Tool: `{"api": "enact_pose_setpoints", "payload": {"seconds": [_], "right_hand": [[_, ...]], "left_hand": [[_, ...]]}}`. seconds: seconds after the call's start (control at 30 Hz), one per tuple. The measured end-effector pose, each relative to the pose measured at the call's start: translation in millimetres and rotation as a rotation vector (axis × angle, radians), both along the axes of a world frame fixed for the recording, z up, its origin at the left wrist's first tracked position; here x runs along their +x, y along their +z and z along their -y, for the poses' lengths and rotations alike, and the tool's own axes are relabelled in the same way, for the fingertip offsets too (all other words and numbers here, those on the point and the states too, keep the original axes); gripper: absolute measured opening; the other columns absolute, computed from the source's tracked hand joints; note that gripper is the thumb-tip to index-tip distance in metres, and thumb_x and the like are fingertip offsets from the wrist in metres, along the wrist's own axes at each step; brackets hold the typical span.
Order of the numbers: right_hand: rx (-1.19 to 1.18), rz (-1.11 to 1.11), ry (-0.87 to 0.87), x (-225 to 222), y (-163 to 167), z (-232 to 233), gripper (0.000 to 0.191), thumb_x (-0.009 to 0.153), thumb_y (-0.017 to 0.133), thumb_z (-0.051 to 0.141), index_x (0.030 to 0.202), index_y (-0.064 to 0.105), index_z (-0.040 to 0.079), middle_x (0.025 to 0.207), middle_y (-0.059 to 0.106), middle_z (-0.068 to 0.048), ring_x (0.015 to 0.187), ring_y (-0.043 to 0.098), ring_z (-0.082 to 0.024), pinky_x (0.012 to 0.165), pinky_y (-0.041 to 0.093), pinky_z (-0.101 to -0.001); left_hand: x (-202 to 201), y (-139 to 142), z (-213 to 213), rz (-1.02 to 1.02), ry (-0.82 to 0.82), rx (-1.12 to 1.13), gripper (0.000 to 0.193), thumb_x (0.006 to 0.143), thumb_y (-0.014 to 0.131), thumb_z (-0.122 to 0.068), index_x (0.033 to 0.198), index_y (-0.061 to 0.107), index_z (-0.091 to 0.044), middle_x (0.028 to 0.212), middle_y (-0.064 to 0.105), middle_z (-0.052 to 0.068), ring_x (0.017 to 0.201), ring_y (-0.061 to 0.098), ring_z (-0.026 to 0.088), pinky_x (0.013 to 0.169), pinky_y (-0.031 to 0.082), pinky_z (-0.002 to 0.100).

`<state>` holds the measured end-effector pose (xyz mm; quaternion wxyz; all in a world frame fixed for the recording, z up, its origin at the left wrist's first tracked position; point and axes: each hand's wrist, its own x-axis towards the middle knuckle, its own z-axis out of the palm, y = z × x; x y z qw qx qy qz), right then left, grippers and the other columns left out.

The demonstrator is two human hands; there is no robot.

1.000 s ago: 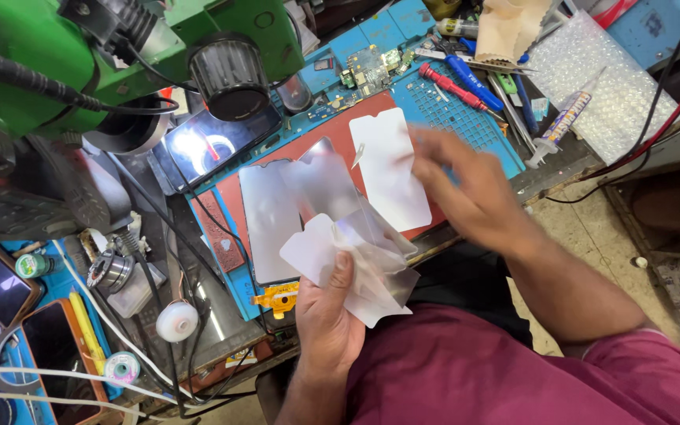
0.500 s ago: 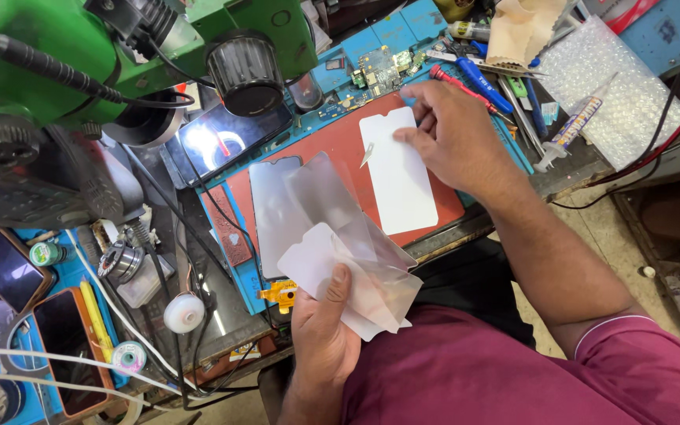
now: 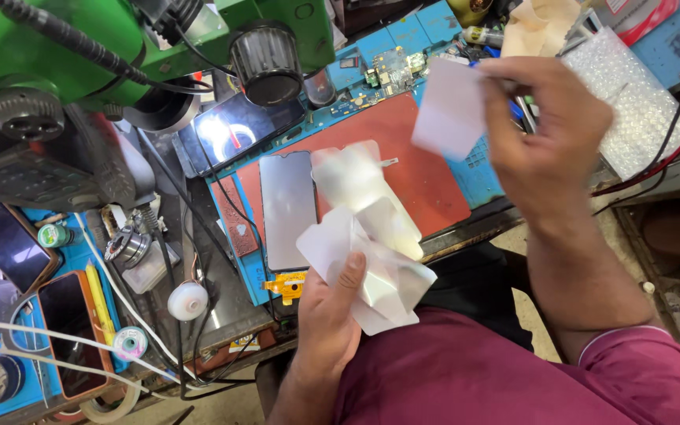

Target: The person removes protective films from a smartphone screen, wipes the surface with a cloth, and then uses a precision knife to scrape adhesive residue from the screen. The work is performed at a cluttered electronics repair bench with tools and components visible.

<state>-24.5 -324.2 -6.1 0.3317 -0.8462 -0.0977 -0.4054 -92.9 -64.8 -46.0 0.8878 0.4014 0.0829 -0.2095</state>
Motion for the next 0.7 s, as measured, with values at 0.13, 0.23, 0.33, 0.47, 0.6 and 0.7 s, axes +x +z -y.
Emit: {"api": "enact_pose_setpoints", "payload": {"seconds": [0.13,0.23,0.33,0.47,0.6,0.7], "right_hand": [[0.633,0.047,0.314,-29,2,20,0.014,0.105,0.072,0.0,0.118,0.067,0.002,0.1,0.069,-0.014,0.081,0.069,-0.014,0.071,0.055,-0.0256],[0.93,-0.048,0.639,-52,9,27,0.012,0.096,0.074,0.006,0.107,0.071,0.004,0.091,0.073,-0.011,0.067,0.072,-0.011,0.061,0.055,-0.0225],[0.972,-0.34,0.68,-75,4,9,0.012,0.09,0.075,0.0,0.102,0.073,0.0,0.099,0.071,-0.016,0.07,0.07,-0.013,0.062,0.054,-0.0239],[0.851,-0.578,0.63,-89,-19,-27,0.014,0.089,0.069,-0.007,0.1,0.066,0.0,0.12,0.064,-0.017,0.091,0.067,-0.014,0.072,0.056,-0.0264],[0.912,-0.647,0.428,-109,-38,-22,0.026,0.092,0.072,-0.007,0.112,0.059,0.003,0.099,0.074,-0.014,0.084,0.075,-0.013,0.064,0.06,-0.0271],[1.017,-0.552,0.39,-134,-50,26,0.053,0.085,0.077,-0.001,0.126,0.044,0.008,0.102,0.075,-0.01,0.087,0.074,-0.012,0.068,0.062,-0.0265]], "left_hand": [[-8,12,-9,0.276,-0.045,0.355,0.041,0.107,0.056,-0.019,0.139,0.051,0.005,0.121,0.065,0.012,0.107,0.064,0.019,0.092,0.053,0.035],[-13,19,-10,0.52,0.036,0.547,0.04,0.108,0.051,-0.017,0.141,0.047,0.006,0.131,0.058,0.01,0.118,0.06,0.018,0.101,0.049,0.033],[-16,20,3,0.557,0.058,0.56,0.039,0.108,0.051,-0.015,0.14,0.047,0.007,0.132,0.057,0.012,0.119,0.058,0.019,0.102,0.048,0.034],[-21,15,33,0.543,-0.055,0.483,0.037,0.111,0.053,-0.022,0.139,0.05,0.004,0.117,0.066,0.012,0.107,0.064,0.017,0.093,0.054,0.032],[-30,12,58,0.597,-0.201,0.607,0.042,0.115,0.044,-0.036,0.137,0.05,-0.001,0.103,0.065,0.011,0.088,0.06,0.017,0.085,0.052,0.03],[-38,13,66,0.915,-0.302,0.414,0.056,0.115,0.039,-0.044,0.145,0.03,0.002,0.13,0.055,0.021,0.118,0.058,0.025,0.102,0.045,0.037]]}}
